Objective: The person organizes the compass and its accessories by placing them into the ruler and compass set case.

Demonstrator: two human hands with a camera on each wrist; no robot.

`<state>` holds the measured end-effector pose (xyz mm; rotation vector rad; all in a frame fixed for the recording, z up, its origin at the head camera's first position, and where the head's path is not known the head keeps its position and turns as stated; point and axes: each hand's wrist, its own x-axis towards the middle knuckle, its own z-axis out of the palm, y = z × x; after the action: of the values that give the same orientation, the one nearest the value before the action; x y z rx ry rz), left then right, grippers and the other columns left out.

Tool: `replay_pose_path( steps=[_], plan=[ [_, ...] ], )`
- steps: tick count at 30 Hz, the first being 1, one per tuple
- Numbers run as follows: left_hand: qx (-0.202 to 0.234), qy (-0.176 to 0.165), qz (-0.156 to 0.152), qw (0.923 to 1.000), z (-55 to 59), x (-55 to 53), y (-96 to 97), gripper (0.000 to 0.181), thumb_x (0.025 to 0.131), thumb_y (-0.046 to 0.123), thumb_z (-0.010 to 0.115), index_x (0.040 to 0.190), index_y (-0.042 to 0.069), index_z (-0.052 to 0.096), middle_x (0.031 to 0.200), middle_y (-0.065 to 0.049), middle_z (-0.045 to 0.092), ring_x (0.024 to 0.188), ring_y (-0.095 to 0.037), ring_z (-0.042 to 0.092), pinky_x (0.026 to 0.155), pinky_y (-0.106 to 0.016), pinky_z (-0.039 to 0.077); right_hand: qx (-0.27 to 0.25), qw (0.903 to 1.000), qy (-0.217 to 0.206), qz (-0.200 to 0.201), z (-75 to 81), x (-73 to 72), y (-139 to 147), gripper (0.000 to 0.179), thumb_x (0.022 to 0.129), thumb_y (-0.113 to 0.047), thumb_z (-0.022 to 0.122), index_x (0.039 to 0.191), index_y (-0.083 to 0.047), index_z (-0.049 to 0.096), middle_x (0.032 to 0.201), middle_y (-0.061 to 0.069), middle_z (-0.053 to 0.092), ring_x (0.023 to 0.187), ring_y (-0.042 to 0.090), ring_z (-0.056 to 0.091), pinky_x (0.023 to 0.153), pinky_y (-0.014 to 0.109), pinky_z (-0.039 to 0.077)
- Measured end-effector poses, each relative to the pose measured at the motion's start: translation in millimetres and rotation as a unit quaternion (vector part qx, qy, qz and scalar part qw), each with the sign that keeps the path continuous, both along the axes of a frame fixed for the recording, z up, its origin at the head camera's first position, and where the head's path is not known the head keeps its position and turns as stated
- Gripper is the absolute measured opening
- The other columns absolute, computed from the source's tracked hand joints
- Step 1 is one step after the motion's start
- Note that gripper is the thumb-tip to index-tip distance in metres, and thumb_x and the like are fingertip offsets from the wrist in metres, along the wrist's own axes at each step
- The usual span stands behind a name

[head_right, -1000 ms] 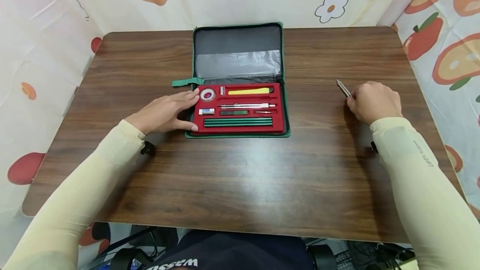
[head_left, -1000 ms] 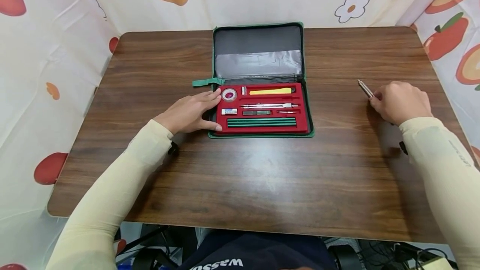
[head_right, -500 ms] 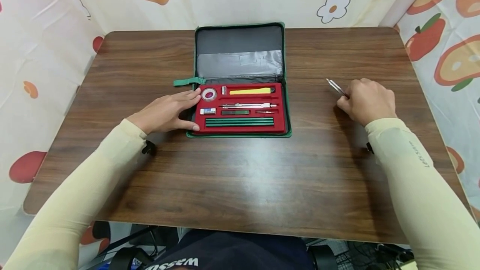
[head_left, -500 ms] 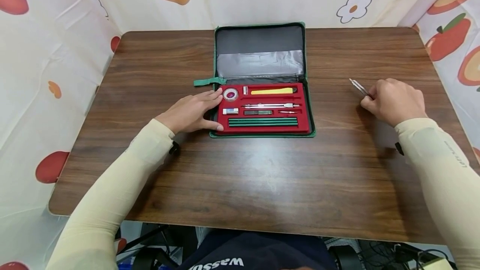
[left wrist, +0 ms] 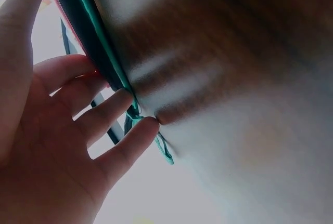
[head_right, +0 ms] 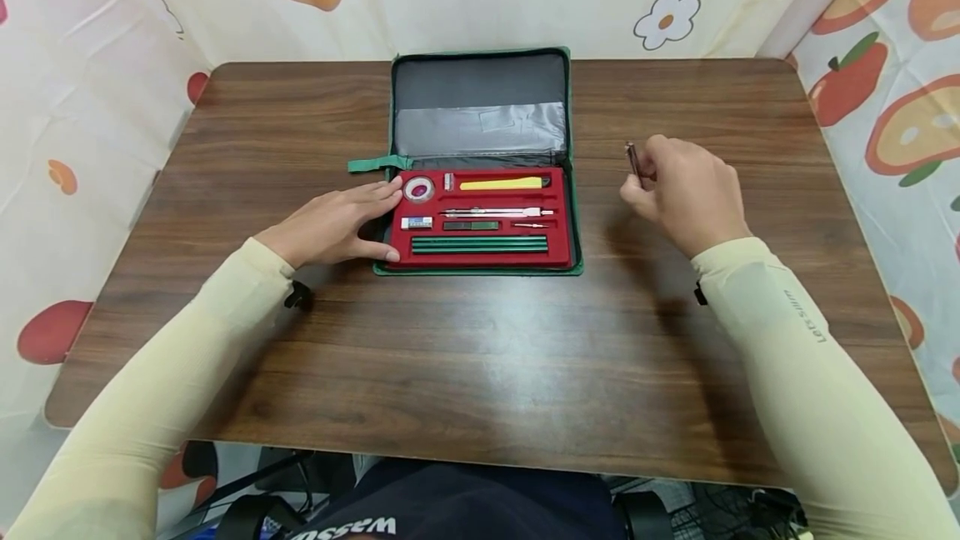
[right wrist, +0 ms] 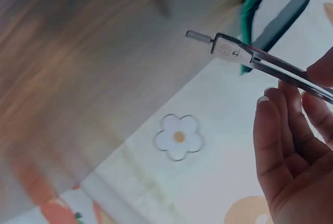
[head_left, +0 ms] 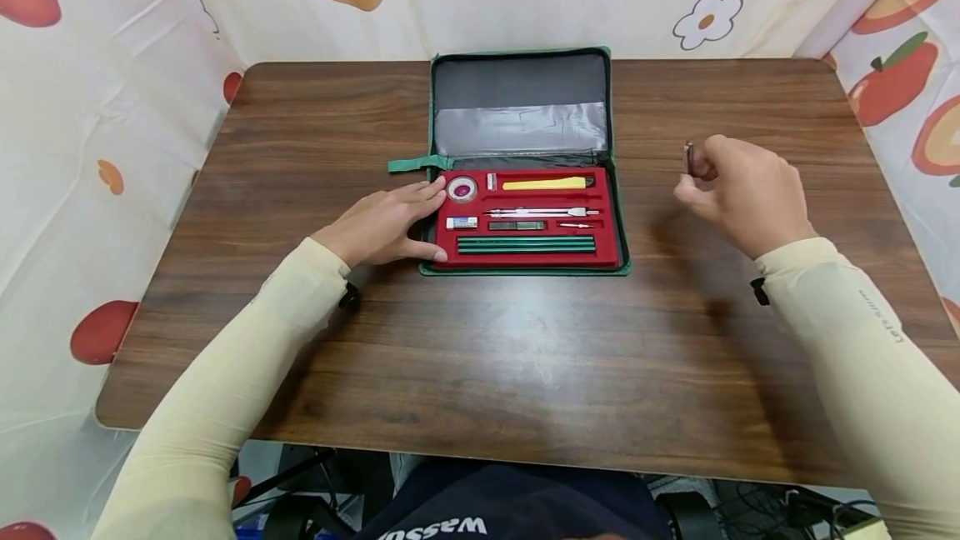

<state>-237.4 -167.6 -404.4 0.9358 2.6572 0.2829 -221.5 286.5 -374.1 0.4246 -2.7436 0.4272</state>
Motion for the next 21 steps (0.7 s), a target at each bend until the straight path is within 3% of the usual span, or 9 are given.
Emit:
replay_pose_path(
  steps=[4, 7, 11, 16, 21],
  plan=[
    [-0.001, -0.001, 0.001, 1.0000, 0.5, 0.3, 0.9, 0.099, 0.086, 0.067, 0.065, 0.159, 0.013, 0.026, 0.166, -0.003, 0.017, 0.150, -0.027, 0.021, 0.111, -0.055, 0.036, -0.022, 0.9988, 0.028, 0.033, 1.6, 4.3, -11.0, 0.007, 0.082, -0.011, 0.068, 0.085, -0.007, 0.062, 0.077, 0.009, 0.067, 0.066, 0.024, 0.061, 0.058, 0.041, 0.044],
    [-0.001, -0.002, 0.002, 1.0000, 0.3, 0.6, 0.4, 0.099, 0.085, 0.067, 0.065, 0.159, 0.013, 0.026, 0.166, -0.003, 0.017, 0.150, -0.027, 0.021, 0.111, -0.055, 0.036, -0.071, 0.9955, 0.026, 0.057, 1.9, 6.3, -17.7, 0.006, 0.083, -0.007, 0.069, 0.087, -0.006, 0.064, 0.079, 0.007, 0.070, 0.069, 0.019, 0.065, 0.064, 0.025, 0.047],
    [0.002, 0.002, 0.001, 1.0000, -1.1, 0.6, -1.1, 0.099, 0.085, 0.067, 0.066, 0.158, 0.012, 0.026, 0.166, -0.003, 0.017, 0.150, -0.027, 0.022, 0.110, -0.054, 0.037, -0.153, 0.9850, 0.005, 0.080, 2.5, 7.4, -28.9, 0.008, 0.085, -0.004, 0.072, 0.092, -0.005, 0.068, 0.085, 0.002, 0.072, 0.074, 0.001, 0.063, 0.071, 0.006, 0.045],
    [0.006, 0.007, -0.005, 0.9999, -1.9, 0.3, -1.1, 0.098, 0.085, 0.065, 0.066, 0.158, 0.012, 0.027, 0.166, -0.004, 0.018, 0.150, -0.027, 0.023, 0.109, -0.053, 0.039, -0.196, 0.9764, -0.023, 0.088, 4.2, 7.7, -45.3, 0.010, 0.088, -0.007, 0.073, 0.096, -0.005, 0.068, 0.090, -0.001, 0.072, 0.076, -0.005, 0.060, 0.075, 0.008, 0.048],
    [0.005, 0.009, -0.006, 0.9999, -1.4, 0.2, -0.7, 0.098, 0.086, 0.066, 0.066, 0.158, 0.012, 0.027, 0.166, -0.004, 0.018, 0.150, -0.026, 0.023, 0.108, -0.052, 0.040, -0.187, 0.9768, -0.030, 0.100, 1.3, 4.0, -53.7, 0.009, 0.089, -0.008, 0.072, 0.096, -0.006, 0.068, 0.090, -0.001, 0.073, 0.077, -0.002, 0.062, 0.076, 0.009, 0.049]
  ],
)
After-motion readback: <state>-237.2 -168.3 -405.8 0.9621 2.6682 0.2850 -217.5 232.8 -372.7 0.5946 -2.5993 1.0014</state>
